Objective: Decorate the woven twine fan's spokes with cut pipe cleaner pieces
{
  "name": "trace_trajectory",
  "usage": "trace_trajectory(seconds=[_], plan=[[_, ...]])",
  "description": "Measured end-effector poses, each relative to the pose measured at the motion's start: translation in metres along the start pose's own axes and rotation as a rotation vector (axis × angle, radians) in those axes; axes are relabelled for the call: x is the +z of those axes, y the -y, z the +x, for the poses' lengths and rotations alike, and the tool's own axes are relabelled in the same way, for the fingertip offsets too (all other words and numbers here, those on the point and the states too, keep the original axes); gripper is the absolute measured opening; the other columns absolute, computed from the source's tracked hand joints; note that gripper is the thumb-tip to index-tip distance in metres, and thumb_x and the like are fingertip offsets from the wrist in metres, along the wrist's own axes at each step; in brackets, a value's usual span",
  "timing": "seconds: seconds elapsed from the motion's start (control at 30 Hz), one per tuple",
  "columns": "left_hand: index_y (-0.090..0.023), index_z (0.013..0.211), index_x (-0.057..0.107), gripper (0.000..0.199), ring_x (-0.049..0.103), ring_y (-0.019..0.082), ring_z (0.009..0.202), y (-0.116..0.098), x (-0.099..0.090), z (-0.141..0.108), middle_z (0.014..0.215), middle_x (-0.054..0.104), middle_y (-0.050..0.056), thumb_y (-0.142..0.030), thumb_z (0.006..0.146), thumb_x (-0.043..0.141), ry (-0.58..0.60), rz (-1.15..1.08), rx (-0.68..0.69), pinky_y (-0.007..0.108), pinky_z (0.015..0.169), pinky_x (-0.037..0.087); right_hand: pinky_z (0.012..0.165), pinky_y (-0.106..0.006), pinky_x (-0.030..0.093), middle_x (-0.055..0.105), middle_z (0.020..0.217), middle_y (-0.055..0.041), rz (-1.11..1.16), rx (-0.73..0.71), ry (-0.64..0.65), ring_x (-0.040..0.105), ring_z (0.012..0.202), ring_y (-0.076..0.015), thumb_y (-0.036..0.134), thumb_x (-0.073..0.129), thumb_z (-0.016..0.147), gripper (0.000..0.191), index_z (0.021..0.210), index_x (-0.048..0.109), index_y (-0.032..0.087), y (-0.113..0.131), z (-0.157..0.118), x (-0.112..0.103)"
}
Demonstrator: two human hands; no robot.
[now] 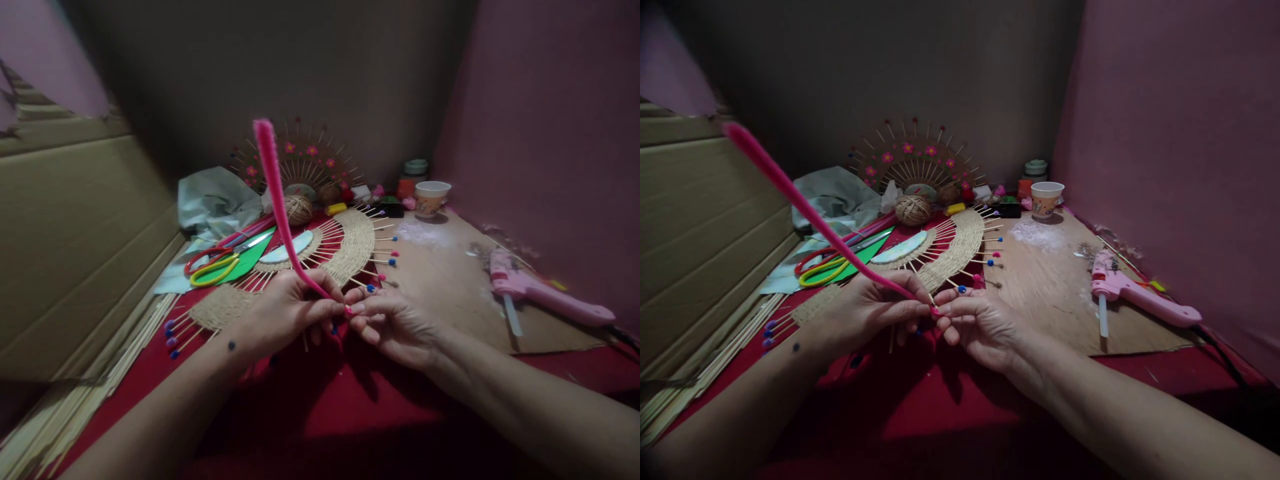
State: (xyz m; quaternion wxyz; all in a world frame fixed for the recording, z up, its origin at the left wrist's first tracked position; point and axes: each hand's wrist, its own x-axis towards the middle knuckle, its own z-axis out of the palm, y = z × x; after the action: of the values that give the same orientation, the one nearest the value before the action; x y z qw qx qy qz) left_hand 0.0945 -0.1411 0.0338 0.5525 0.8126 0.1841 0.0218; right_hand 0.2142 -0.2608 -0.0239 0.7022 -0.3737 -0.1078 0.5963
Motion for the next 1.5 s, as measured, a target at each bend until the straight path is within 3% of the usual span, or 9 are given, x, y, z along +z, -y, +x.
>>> trace_trajectory(seconds=[0.4,0.63,0.8,1.0,1.13,1.33,1.5], plan=[[-0.015,0.075,0.053,0.019,0.051,0.009,0.038,0.011,0.007,0.004,0.051,0.059,-0.002,-0.034,0.079,0.058,-0.032,0.056,-0.082,0.016,0.034,0.038,0.031,-0.015,0.032,0.055,0.050,0.0033,-0.154,-0.096,0.016,0.047,0.040,-0.0067,0.006,0.064,0.052,0.019,0.068,0.056,0.015,-0.006,0.004,0.002],[-0.016,0.069,0.055,0.020,0.055,0.009,0.052,0.004,0.012,0.005,0.063,0.063,0.002,-0.030,0.083,0.053,-0.061,0.337,0.138,0.019,0.047,0.039,0.031,-0.016,0.031,0.056,0.051,0.0021,-0.154,-0.160,-0.014,0.047,0.039,-0.0062,0.007,0.064,0.052,0.017,0.063,0.054,0.015,-0.010,0.006,0.003],[-0.016,0.071,0.055,0.015,0.054,0.011,0.060,-0.008,0.014,0.015,0.065,0.063,0.002,-0.024,0.082,0.052,0.003,0.416,0.236,0.020,0.054,0.040,0.032,-0.016,0.031,0.052,0.050,0.0035,-0.108,-0.171,-0.004,0.042,0.038,-0.0040,0.007,0.068,0.052,0.015,0.059,0.057,0.013,-0.009,0.008,0.001],[-0.015,0.086,0.054,0.009,0.056,0.012,0.068,-0.014,0.007,0.017,0.076,0.065,0.004,-0.022,0.084,0.048,0.145,0.378,0.208,0.022,0.058,0.042,0.038,-0.017,0.035,0.053,0.044,0.0011,-0.107,-0.138,0.013,0.044,0.037,-0.0049,0.006,0.059,0.049,0.008,0.052,0.057,0.013,-0.008,0.007,-0.001],[-0.013,0.087,0.058,0.013,0.055,0.013,0.073,-0.018,-0.005,0.015,0.081,0.063,0.003,-0.024,0.081,0.053,0.170,0.384,0.193,0.024,0.065,0.044,0.039,-0.018,0.034,0.057,0.049,0.0002,-0.097,-0.137,-0.016,0.048,0.041,-0.0067,0.004,0.061,0.048,0.013,0.057,0.057,0.013,-0.008,0.007,-0.002],[-0.014,0.077,0.065,0.017,0.054,0.012,0.071,-0.008,-0.012,0.025,0.073,0.062,0.000,-0.030,0.076,0.063,0.169,0.411,0.146,0.023,0.067,0.042,0.039,-0.017,0.034,0.056,0.052,0.0009,-0.098,-0.125,0.021,0.049,0.043,-0.0064,0.006,0.065,0.050,0.017,0.062,0.055,0.013,-0.006,0.008,-0.004],[-0.014,0.073,0.066,0.017,0.054,0.012,0.073,0.000,-0.012,0.038,0.075,0.061,0.000,-0.031,0.073,0.068,0.211,0.396,0.221,0.023,0.067,0.041,0.040,-0.018,0.035,0.056,0.055,-0.0003,-0.112,-0.097,0.002,0.049,0.046,-0.0071,0.006,0.063,0.053,0.014,0.063,0.056,0.013,-0.005,0.008,-0.004]])
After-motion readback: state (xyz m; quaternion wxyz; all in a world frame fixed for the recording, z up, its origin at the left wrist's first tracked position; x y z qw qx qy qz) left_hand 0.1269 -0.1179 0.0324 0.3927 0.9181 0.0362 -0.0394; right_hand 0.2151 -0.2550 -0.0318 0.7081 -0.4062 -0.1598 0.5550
